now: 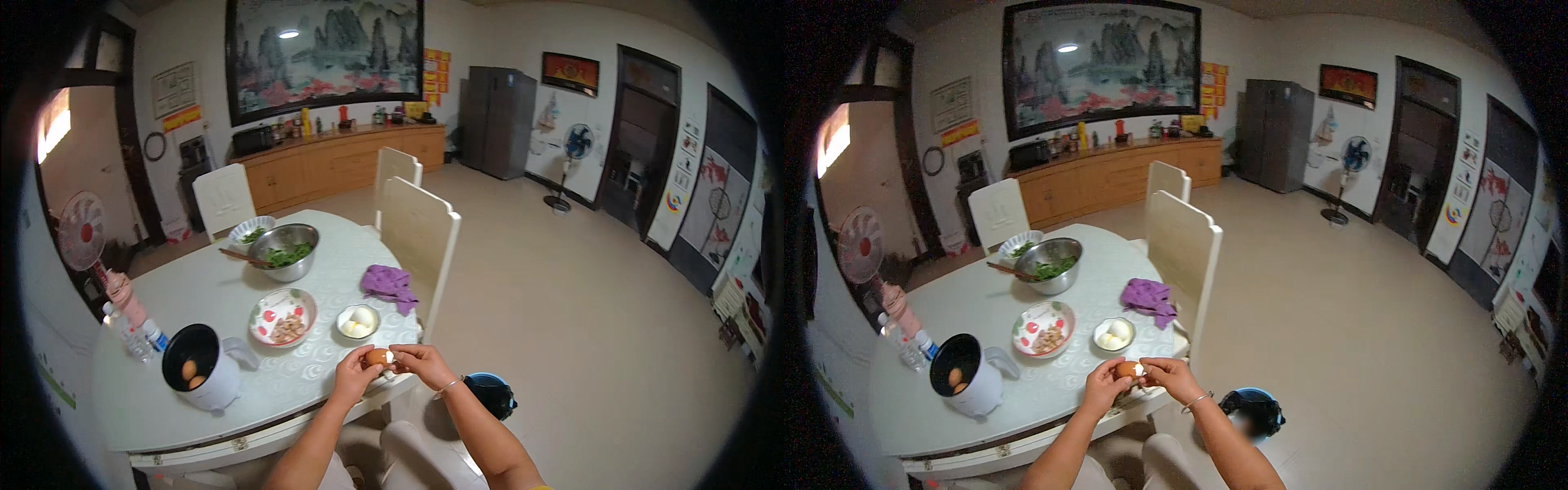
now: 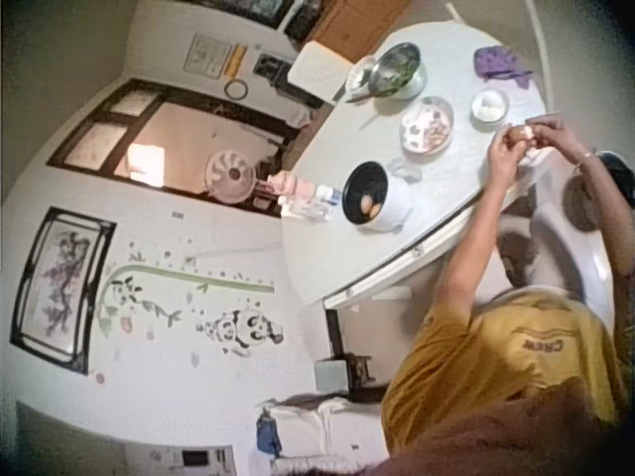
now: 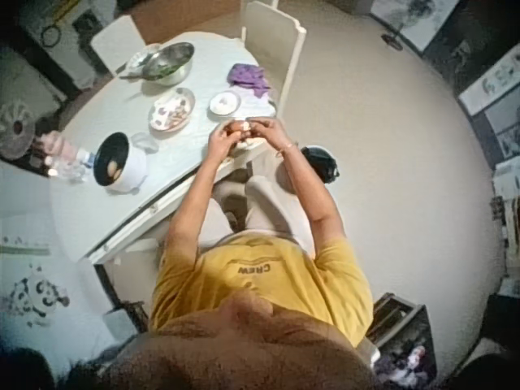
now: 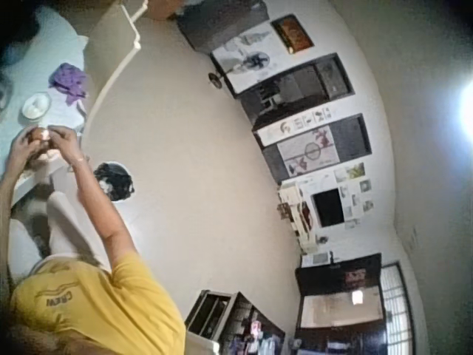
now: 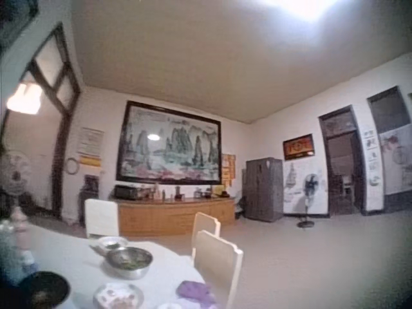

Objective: The person peels shells off boiled eggs by hand, dropping the shells into a blue bucket and putting the peeled eggs into a bowl on the table.

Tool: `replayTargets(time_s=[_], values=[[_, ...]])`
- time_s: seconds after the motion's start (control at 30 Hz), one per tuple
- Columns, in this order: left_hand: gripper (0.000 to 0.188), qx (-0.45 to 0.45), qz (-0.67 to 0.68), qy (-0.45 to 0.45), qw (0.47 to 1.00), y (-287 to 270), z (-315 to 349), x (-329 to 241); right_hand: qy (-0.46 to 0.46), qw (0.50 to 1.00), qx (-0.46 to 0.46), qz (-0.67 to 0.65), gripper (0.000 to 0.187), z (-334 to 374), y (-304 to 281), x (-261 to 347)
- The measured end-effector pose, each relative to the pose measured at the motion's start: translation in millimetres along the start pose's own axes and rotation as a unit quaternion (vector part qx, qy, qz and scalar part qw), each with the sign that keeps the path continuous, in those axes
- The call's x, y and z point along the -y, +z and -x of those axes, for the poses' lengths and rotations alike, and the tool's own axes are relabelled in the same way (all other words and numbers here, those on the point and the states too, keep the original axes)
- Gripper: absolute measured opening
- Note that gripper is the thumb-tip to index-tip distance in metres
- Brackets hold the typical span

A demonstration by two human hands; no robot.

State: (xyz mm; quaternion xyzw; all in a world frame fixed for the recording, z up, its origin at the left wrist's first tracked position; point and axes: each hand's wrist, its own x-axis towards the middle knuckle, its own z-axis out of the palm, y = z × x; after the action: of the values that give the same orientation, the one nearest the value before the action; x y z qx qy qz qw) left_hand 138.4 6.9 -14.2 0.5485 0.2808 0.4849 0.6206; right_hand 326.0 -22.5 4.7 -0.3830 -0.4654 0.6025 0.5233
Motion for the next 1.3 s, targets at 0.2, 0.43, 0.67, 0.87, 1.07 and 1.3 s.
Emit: replayTargets(time_s=[0.2, 0.43, 0.67, 0.87, 1.07, 1.3], values=[[0.043, 0.047, 0.040, -0.101, 0.993, 74, -15, 13, 0.022, 0.989, -0.124, -0.083, 0.027, 49, -58, 21], [0.037, 0.102, 0.197, -0.204, 0.954, 146, -29, 44, 0.035, 0.970, -0.213, -0.115, 0.022, 93, -112, 18], [0.044, 0.107, 0.051, -0.112, 0.987, 188, -37, 71, 0.044, 0.966, -0.245, -0.068, 0.032, 104, -140, 9], [0.047, 0.108, 0.018, -0.086, 0.990, 187, -29, 98, 0.059, 0.956, -0.255, -0.137, 0.032, 117, -149, -12], [0.045, 0.115, -0.052, -0.093, 0.988, 186, -35, 88, 0.095, 0.951, -0.228, -0.184, 0.032, 113, -152, -5], [0.043, 0.134, -0.042, -0.095, 0.986, 186, -33, 93, 0.102, 0.948, -0.236, -0.185, 0.026, 113, -163, -26]])
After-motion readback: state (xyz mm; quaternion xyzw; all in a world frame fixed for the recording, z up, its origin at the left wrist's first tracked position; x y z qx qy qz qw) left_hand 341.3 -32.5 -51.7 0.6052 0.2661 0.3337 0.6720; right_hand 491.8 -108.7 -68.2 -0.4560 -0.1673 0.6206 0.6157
